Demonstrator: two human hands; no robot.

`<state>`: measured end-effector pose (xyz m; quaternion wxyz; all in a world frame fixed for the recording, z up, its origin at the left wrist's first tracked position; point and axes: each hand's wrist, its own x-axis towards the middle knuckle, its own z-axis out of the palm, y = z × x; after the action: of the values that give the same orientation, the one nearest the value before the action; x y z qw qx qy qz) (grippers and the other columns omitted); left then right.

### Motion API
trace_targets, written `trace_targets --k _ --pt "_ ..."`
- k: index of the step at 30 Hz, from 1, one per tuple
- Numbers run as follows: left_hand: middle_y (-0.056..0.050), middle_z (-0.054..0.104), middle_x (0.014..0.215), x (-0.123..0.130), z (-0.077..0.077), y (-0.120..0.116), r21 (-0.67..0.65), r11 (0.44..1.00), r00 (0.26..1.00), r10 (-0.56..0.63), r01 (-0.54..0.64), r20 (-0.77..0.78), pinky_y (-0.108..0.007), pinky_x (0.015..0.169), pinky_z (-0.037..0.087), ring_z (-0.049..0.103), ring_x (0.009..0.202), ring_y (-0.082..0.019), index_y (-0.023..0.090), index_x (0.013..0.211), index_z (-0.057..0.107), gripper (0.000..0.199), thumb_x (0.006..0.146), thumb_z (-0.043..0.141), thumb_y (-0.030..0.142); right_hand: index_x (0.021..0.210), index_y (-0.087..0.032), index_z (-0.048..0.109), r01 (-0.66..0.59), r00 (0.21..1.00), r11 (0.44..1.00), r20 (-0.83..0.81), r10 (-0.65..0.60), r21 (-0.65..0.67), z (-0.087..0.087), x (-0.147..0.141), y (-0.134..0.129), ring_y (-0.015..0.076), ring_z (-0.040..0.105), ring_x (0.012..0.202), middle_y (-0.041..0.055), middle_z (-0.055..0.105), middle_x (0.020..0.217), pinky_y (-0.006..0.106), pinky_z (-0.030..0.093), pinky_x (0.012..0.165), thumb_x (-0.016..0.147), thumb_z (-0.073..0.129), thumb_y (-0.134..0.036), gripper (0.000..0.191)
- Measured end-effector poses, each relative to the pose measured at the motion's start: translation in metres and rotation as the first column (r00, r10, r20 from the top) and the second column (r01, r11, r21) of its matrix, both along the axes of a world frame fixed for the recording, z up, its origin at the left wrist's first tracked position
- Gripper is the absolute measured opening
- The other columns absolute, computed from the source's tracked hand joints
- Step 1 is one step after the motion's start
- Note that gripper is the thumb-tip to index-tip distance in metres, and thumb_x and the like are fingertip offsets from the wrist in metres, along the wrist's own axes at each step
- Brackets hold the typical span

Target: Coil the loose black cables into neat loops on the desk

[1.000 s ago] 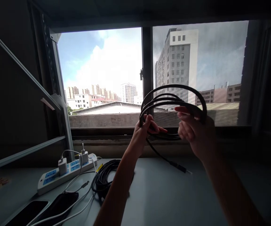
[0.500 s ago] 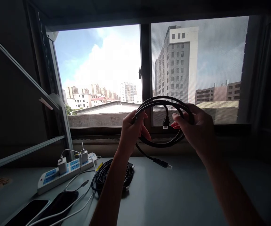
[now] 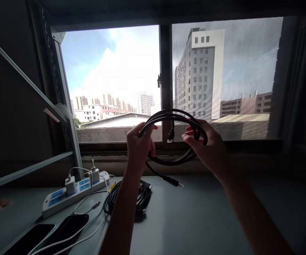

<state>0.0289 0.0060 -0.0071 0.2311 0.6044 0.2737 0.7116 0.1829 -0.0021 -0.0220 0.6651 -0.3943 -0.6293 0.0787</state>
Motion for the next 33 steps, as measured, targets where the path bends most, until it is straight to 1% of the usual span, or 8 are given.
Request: trace_targets --k 3,6,9,13,21,25,29,33 --pt "0.011 0.029 0.027 -0.003 0.000 0.001 -0.011 0.999 0.999 0.040 -0.040 -0.012 -0.017 0.025 0.018 0.029 0.020 -0.004 0.018 0.060 0.055 0.020 0.073 0.056 0.033 0.105 -0.021 0.055 -0.164 0.986 0.986 -0.037 0.165 0.025 0.000 -0.001 0.000 0.0126 0.059 0.075 0.0015 0.059 0.088 0.024 0.050 0.060 0.068 0.058 -0.026 0.038" --pt "0.011 0.028 0.027 -0.005 0.000 0.003 -0.051 0.994 0.993 0.092 -0.096 -0.074 -0.017 0.026 0.015 0.024 0.022 -0.003 0.017 0.058 0.056 0.019 0.071 0.057 0.030 0.094 -0.019 0.058 -0.251 0.968 0.968 0.011 0.251 0.011 0.000 -0.003 -0.004 0.0081 0.056 0.055 -0.0023 0.057 0.070 0.022 0.048 0.052 0.070 0.055 -0.024 0.024" --pt "0.010 0.028 0.028 -0.007 -0.001 0.007 -0.044 0.992 0.981 0.112 -0.120 -0.155 -0.017 0.029 0.015 0.022 0.025 -0.002 0.016 0.055 0.056 0.020 0.070 0.058 0.030 0.082 -0.018 0.058 -0.187 0.979 0.982 0.077 0.190 -0.038 0.001 -0.007 -0.011 0.0062 0.051 0.042 -0.0045 0.055 0.058 0.020 0.043 0.044 0.071 0.053 -0.023 0.014" --pt "0.009 0.029 0.029 -0.006 -0.003 0.009 0.025 0.993 0.970 0.120 -0.117 -0.210 -0.018 0.032 0.019 0.024 0.029 -0.003 0.016 0.054 0.057 0.022 0.070 0.058 0.031 0.091 -0.019 0.057 -0.089 0.995 0.994 0.050 0.092 -0.057 0.000 -0.010 -0.013 0.0083 0.053 0.045 -0.0034 0.055 0.060 0.020 0.044 0.043 0.070 0.052 -0.023 0.022" --pt "0.006 0.042 0.040 0.009 0.000 -0.007 0.121 0.986 0.954 0.143 -0.114 -0.265 -0.018 0.039 0.027 0.034 0.040 -0.004 0.015 0.053 0.060 0.015 0.066 0.060 0.023 0.109 -0.024 0.054 0.112 0.975 0.985 0.208 -0.083 -0.133 -0.006 0.005 0.005 0.0131 0.058 0.068 0.0043 0.059 0.094 0.027 0.046 0.060 0.072 0.050 -0.029 0.037" --pt "0.005 0.044 0.042 0.014 -0.002 -0.009 0.106 0.986 0.945 0.152 -0.127 -0.290 -0.018 0.041 0.026 0.034 0.042 -0.005 0.014 0.054 0.061 0.016 0.066 0.061 0.025 0.106 -0.023 0.055 0.158 0.951 0.982 0.284 -0.124 -0.102 -0.009 0.006 0.010 0.0162 0.057 0.077 0.0039 0.061 0.091 0.030 0.044 0.068 0.073 0.048 -0.029 0.034" --pt "0.002 0.051 0.047 0.015 -0.003 -0.009 0.085 0.987 0.937 0.155 -0.135 -0.314 -0.019 0.045 0.031 0.041 0.047 -0.007 0.014 0.055 0.062 0.014 0.064 0.061 0.024 0.092 -0.021 0.060 0.179 0.926 0.978 0.353 -0.131 -0.105 -0.010 0.007 0.014 0.0156 0.057 0.071 0.0019 0.063 0.079 0.029 0.043 0.067 0.074 0.048 -0.027 0.023" --pt "0.000 0.056 0.050 0.017 -0.003 -0.010 0.066 0.990 0.935 0.140 -0.126 -0.325 -0.020 0.048 0.035 0.046 0.051 -0.009 0.014 0.055 0.062 0.015 0.065 0.061 0.026 0.091 -0.022 0.062 0.189 0.919 0.976 0.369 -0.139 -0.104 -0.010 0.009 0.018 0.0165 0.059 0.071 0.0014 0.065 0.075 0.030 0.043 0.071 0.073 0.050 -0.025 0.022"
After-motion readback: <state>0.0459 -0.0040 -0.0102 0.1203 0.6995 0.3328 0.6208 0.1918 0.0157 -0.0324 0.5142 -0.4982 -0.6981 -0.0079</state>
